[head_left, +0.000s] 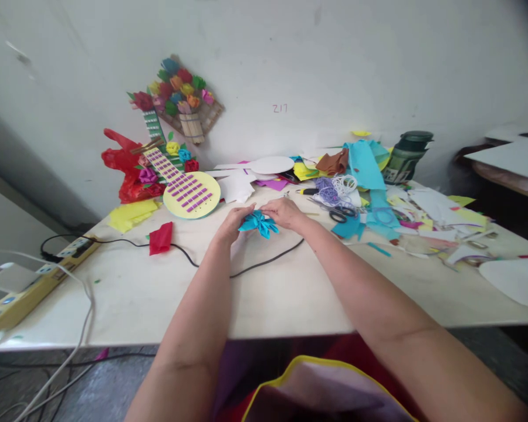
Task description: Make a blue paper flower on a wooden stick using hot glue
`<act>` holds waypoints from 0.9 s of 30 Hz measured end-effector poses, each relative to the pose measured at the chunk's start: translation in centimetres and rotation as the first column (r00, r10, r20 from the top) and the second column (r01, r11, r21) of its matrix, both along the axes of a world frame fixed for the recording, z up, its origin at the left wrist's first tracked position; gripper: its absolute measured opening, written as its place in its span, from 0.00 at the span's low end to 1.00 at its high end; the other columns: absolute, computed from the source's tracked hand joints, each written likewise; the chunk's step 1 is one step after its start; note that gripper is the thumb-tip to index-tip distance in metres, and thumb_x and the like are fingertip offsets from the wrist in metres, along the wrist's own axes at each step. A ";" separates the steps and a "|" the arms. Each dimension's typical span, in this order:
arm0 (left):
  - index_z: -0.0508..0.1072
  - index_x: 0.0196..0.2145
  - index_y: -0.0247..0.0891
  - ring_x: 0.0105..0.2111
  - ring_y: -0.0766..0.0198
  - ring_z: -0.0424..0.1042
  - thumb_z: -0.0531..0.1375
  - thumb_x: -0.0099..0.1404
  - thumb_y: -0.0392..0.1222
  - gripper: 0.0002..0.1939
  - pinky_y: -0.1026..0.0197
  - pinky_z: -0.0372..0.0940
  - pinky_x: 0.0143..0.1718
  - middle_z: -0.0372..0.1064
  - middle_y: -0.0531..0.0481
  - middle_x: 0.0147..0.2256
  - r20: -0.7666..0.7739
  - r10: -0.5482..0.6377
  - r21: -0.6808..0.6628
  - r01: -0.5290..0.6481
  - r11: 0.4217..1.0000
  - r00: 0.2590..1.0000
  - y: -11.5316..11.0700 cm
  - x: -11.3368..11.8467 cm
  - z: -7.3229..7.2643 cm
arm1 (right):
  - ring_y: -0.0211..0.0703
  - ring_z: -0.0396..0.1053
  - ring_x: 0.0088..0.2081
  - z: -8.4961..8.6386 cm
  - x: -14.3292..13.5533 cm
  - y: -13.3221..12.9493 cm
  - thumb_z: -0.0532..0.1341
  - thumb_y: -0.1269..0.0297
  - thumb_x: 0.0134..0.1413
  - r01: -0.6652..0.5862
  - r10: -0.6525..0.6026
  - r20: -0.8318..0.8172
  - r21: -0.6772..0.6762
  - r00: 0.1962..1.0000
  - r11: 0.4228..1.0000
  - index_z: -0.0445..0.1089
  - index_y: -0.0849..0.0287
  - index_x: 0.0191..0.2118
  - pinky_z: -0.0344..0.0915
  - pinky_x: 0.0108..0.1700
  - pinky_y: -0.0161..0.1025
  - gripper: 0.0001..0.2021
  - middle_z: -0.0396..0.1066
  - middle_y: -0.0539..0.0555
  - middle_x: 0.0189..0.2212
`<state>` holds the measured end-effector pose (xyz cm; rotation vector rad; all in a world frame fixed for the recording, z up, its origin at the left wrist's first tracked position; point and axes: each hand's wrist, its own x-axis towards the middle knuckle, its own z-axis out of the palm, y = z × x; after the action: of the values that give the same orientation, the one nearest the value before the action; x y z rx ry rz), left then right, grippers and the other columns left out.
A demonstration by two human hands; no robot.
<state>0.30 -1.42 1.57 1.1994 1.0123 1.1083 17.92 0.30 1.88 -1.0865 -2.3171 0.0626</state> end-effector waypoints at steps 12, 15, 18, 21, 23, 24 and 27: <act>0.75 0.22 0.32 0.17 0.71 0.60 0.70 0.41 0.46 0.15 0.66 0.53 0.19 0.66 0.52 0.18 -0.062 -0.065 0.057 0.069 0.996 0.996 -0.2 -0.3 0.0 | 0.43 0.71 0.36 0.1 -0.2 -0.1 0.57 0.66 0.57 0.027 -0.026 -0.004 0.043 1.000 0.999 0.79 0.55 0.41 0.59 0.36 0.35 0.13 0.77 0.55 0.34; 0.75 0.24 0.33 0.17 0.71 0.59 0.69 0.41 0.43 0.13 0.65 0.50 0.18 0.65 0.53 0.17 -0.069 -0.041 0.050 0.045 0.998 0.997 -0.1 -0.4 -0.2 | 0.42 0.70 0.35 0.0 -0.1 0.1 0.58 0.66 0.57 0.007 -0.006 -0.034 0.034 0.999 0.999 0.80 0.56 0.40 0.58 0.36 0.35 0.12 0.77 0.55 0.33; 0.75 0.24 0.33 0.17 0.70 0.59 0.67 0.42 0.42 0.11 0.65 0.50 0.18 0.65 0.53 0.18 -0.054 -0.019 0.037 0.021 0.999 0.998 0.2 -0.5 -0.3 | 0.41 0.70 0.34 -0.2 -0.1 0.3 0.58 0.65 0.57 -0.009 0.011 -0.065 0.031 0.998 0.999 0.80 0.56 0.39 0.58 0.36 0.34 0.12 0.77 0.54 0.32; 0.74 0.24 0.33 0.17 0.70 0.59 0.66 0.42 0.41 0.10 0.64 0.50 0.18 0.65 0.53 0.18 -0.051 -0.017 0.044 0.019 0.999 0.999 0.3 -0.5 -0.4 | 0.40 0.69 0.33 -0.4 -0.1 0.5 0.58 0.64 0.57 -0.021 0.026 -0.092 0.052 0.995 0.998 0.80 0.56 0.39 0.58 0.35 0.33 0.12 0.77 0.53 0.31; 0.73 0.24 0.33 0.17 0.69 0.59 0.66 0.41 0.41 0.11 0.65 0.50 0.19 0.65 0.54 0.18 -0.061 -0.012 0.051 0.015 0.999 0.998 0.4 -0.6 -0.4 | 0.39 0.69 0.32 -0.5 -0.1 0.5 0.58 0.64 0.57 -0.025 0.032 -0.104 0.065 0.994 0.998 0.80 0.56 0.39 0.57 0.34 0.33 0.12 0.76 0.53 0.31; 0.73 0.24 0.33 0.17 0.70 0.59 0.66 0.41 0.41 0.11 0.65 0.50 0.19 0.65 0.54 0.18 -0.068 -0.011 0.053 0.014 0.998 0.998 0.4 -0.6 -0.4 | 0.39 0.69 0.32 -0.5 -0.2 0.5 0.58 0.64 0.57 -0.024 0.031 -0.105 0.067 0.994 0.997 0.80 0.56 0.39 0.57 0.34 0.34 0.12 0.76 0.53 0.30; 0.73 0.23 0.33 0.16 0.70 0.57 0.66 0.41 0.42 0.11 0.65 0.48 0.18 0.63 0.54 0.17 -0.087 -0.020 0.055 0.025 0.998 0.996 0.3 -0.5 -0.3 | 0.40 0.69 0.32 -0.6 -0.3 0.5 0.57 0.64 0.58 -0.009 0.016 -0.100 0.071 0.995 0.997 0.80 0.55 0.40 0.57 0.34 0.34 0.13 0.76 0.53 0.30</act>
<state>-0.21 -1.13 1.23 1.3105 1.0371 1.0813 17.64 0.76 1.30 -1.0105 -2.2191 0.0388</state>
